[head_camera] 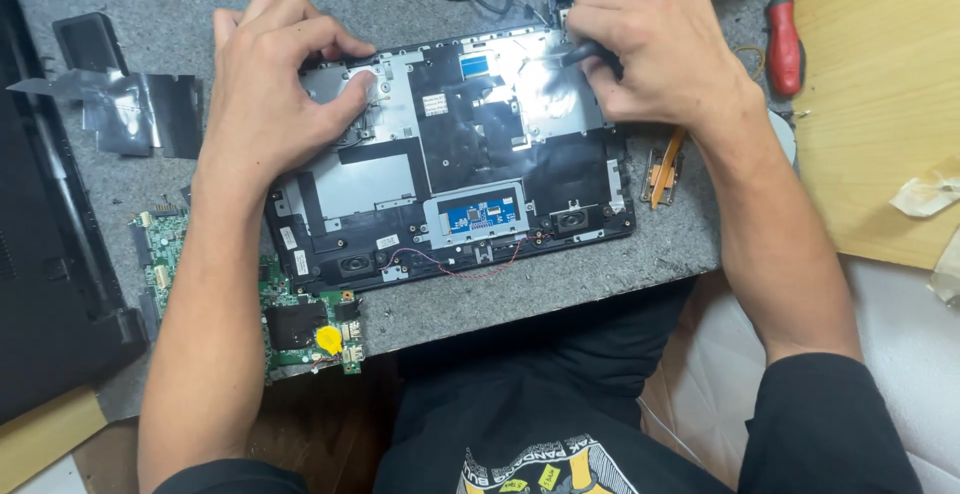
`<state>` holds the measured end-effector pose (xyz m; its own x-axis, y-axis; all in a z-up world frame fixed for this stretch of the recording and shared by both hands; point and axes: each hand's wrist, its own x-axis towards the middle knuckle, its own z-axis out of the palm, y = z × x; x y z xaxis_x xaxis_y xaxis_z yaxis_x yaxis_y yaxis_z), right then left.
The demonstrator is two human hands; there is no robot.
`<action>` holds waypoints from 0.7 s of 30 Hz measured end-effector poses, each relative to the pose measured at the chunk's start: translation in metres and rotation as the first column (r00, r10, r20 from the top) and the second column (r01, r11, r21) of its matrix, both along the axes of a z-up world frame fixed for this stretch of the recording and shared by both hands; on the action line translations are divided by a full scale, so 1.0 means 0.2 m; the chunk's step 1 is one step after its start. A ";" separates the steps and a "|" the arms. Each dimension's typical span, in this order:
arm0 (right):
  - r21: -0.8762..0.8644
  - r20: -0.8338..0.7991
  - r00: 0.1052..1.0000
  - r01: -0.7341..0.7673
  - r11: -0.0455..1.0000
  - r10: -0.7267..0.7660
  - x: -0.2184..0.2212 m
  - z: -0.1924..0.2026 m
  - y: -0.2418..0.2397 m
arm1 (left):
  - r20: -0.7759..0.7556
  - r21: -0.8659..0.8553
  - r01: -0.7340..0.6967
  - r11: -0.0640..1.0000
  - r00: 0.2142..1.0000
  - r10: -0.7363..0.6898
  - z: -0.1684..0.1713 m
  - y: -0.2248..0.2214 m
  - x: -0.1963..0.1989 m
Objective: Cleaning and reassembling internal components of a laptop, including the motherboard and cooling area.
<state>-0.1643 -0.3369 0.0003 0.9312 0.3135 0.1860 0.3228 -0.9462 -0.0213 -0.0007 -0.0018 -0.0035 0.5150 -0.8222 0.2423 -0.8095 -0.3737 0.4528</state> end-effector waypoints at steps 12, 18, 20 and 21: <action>-0.008 0.046 0.999 -0.002 1.000 0.002 -0.01 -0.01 0.03 | 0.019 0.009 0.002 1.000 1.000 -0.002 -0.01 0.00 0.00; 0.044 0.031 0.999 0.038 0.998 -0.039 -0.04 -0.01 0.02 | 0.030 -0.007 0.007 1.000 1.000 -0.007 -0.01 0.01 0.01; 0.047 0.059 0.997 0.043 0.998 -0.046 -0.04 -0.01 0.03 | 0.019 -0.009 0.000 1.000 1.000 0.000 0.00 0.01 0.01; 0.055 0.081 0.995 0.061 0.997 -0.066 -0.05 -0.01 0.04 | 0.003 -0.005 0.006 1.000 1.000 -0.006 0.00 0.00 0.01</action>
<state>-0.1741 -0.3298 -0.0019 0.9297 0.2419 0.2779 0.2648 -0.9631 -0.0475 0.0003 -0.0011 -0.0035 0.5095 -0.8239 0.2481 -0.8130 -0.3665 0.4525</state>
